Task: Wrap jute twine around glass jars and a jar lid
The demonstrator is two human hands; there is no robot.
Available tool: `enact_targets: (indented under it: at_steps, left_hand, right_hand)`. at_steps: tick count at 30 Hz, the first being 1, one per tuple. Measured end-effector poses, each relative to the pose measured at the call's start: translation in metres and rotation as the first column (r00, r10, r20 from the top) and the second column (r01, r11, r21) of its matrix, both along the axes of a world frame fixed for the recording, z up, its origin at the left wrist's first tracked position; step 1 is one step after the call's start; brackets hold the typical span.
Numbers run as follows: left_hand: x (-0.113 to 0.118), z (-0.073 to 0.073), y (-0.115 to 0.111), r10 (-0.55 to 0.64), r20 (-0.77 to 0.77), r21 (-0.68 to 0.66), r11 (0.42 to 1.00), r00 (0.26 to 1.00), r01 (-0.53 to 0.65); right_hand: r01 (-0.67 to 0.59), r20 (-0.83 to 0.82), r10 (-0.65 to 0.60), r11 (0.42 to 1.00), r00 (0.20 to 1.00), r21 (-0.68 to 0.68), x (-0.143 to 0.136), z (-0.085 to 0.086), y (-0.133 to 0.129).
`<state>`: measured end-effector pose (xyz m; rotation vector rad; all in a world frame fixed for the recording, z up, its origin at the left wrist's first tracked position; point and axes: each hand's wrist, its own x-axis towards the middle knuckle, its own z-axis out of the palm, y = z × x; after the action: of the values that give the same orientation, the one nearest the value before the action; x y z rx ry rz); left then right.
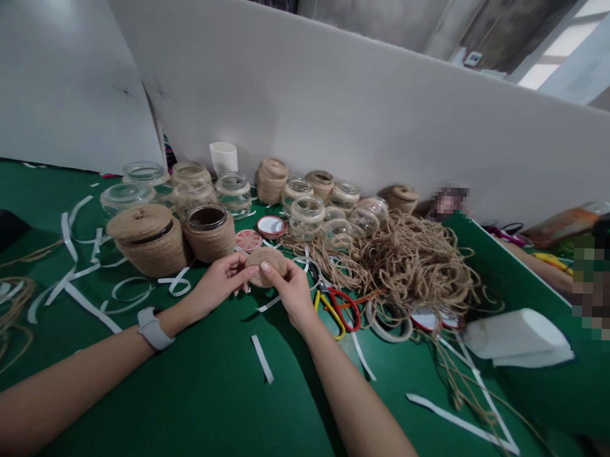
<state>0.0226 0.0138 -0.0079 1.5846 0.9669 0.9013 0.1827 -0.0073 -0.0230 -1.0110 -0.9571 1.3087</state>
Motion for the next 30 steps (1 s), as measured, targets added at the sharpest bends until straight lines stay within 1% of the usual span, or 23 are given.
enact_targets:
  at_steps: [4, 9, 14, 18, 25, 30]
  left_hand:
    - [0.0002, -0.0008, 0.0006, -0.024, -0.024, -0.018, 1.0, 0.999, 0.023]
    - [0.0006, -0.0036, 0.0011, -0.041, -0.045, -0.052, 0.998, 0.998, 0.039]
    - [-0.0001, -0.0051, 0.0018, -0.043, -0.064, -0.033, 0.999, 0.997, 0.041]
    - [-0.0003, -0.0061, 0.0019, -0.031, -0.082, -0.023, 0.999, 0.996, 0.029]
    - [0.0009, -0.0048, 0.0017, 0.007, -0.065, -0.043, 0.999, 0.998, -0.01]
    - [0.0025, -0.0025, 0.003, 0.057, -0.022, -0.046, 0.997, 0.998, -0.058]
  right_hand:
    - [0.012, 0.014, -0.011, 1.0, 1.0, -0.011, -0.0008, 0.0007, -0.001]
    - [-0.011, 0.02, 0.011, 1.0, 1.0, -0.008, -0.0019, 0.0007, -0.0007]
    - [0.01, 0.061, -0.009, 1.0, 0.998, -0.004, -0.0018, -0.0014, -0.0002]
    - [-0.001, 0.067, 0.001, 1.0, 0.998, -0.002, -0.0012, -0.0013, -0.0007]
    - [-0.015, 0.062, 0.014, 1.0, 0.998, 0.004, -0.0014, 0.0013, -0.0018]
    - [0.009, -0.016, -0.009, 1.0, 1.0, -0.03, -0.003, -0.0002, 0.0004]
